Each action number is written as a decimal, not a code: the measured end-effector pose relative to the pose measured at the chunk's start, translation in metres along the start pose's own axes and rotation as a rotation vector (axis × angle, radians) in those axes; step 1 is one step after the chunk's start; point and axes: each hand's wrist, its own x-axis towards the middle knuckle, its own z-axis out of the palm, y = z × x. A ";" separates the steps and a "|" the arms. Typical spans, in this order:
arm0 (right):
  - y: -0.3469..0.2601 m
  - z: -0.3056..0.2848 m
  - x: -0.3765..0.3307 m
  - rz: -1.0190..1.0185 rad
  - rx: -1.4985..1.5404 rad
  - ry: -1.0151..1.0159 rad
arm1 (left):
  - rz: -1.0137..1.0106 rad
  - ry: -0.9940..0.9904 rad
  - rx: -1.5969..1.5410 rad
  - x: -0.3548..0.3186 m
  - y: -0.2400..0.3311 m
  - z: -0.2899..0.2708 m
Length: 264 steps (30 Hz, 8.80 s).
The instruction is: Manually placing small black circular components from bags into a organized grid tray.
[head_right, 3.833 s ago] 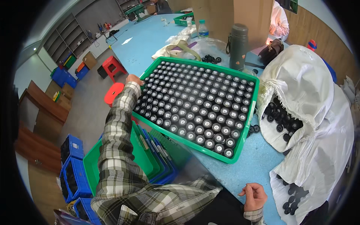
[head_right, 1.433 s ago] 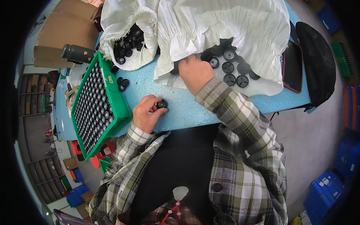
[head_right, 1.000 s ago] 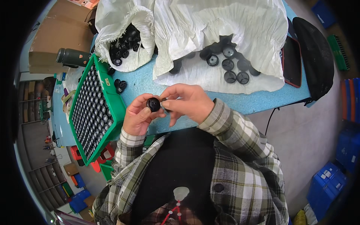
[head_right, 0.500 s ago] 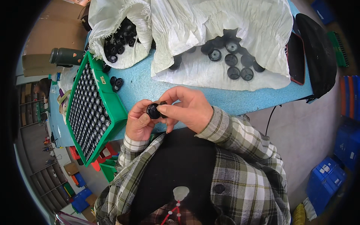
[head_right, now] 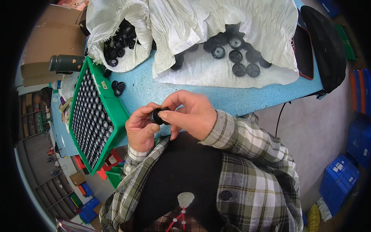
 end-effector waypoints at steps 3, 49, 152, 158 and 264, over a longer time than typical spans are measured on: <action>0.002 0.000 -0.001 0.006 0.005 -0.001 | -0.042 0.066 0.021 0.000 0.002 0.004; 0.013 0.005 -0.001 -0.113 -0.250 0.013 | 0.036 0.007 0.083 -0.001 -0.007 -0.007; 0.057 0.057 0.045 0.034 -0.416 -0.056 | -0.141 1.604 0.823 -0.259 0.156 -0.458; 0.067 0.060 0.046 0.042 -0.454 0.004 | -0.523 1.617 1.265 -0.225 0.165 -0.461; -0.027 -0.029 0.020 -0.043 -0.438 0.042 | -0.371 0.047 0.407 0.014 0.009 -0.022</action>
